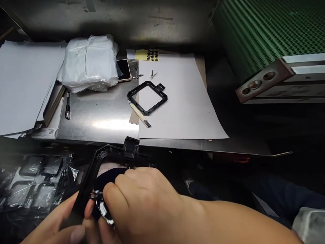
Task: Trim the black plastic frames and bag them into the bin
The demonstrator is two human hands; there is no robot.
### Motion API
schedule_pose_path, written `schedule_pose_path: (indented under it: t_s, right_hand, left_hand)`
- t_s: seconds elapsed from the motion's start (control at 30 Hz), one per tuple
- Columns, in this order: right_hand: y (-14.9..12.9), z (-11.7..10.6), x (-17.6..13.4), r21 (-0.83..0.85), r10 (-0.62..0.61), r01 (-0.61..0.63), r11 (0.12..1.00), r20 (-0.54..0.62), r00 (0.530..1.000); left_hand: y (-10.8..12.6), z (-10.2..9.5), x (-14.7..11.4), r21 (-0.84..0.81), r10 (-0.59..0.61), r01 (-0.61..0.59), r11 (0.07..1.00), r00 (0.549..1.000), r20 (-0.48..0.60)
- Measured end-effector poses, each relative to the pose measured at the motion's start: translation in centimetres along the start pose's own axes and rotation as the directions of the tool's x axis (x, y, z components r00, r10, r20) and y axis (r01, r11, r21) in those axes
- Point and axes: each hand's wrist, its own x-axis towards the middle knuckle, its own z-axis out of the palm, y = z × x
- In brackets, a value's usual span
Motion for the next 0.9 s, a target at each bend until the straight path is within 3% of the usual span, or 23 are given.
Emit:
schedule_pose_path:
  t_s: [0.1,0.2,0.33,0.47,0.77,0.9]
  right_hand:
    - [-0.6,-0.1,0.3,-0.044,0.087,-0.084,0.996,0.079,0.993]
    - [-0.8,-0.3,0.5,-0.013,0.053,-0.051,0.999,0.15,0.987]
    - [-1.0,0.3,0.3,-0.048,0.028,-0.023,0.999,0.108,0.994]
    - [-1.2,0.7,-0.1,-0.105,0.02,-0.011,0.994,0.088,0.996]
    - [-1.5,-0.3,-0.1,-0.032,0.01,-0.003,0.999,0.193,0.981]
    - [-1.7,-0.1,-0.2,-0.033,0.094,-0.09,0.995,0.159,0.983]
  left_hand:
    - [0.1,-0.1,0.0,0.084,0.07,-0.068,0.994,0.997,-0.027]
    - [0.2,-0.1,0.0,0.145,0.104,-0.103,0.984,0.995,0.001]
    - [-0.1,-0.2,0.1,0.147,0.162,-0.163,0.976,0.987,0.019]
    - [-0.3,0.0,0.1,0.141,0.127,-0.126,0.982,0.992,0.0]
    - [-0.6,0.1,-0.1,0.134,0.095,-0.096,0.986,0.995,0.01]
    - [-0.3,0.3,-0.2,0.096,0.028,-0.033,0.995,0.998,0.05]
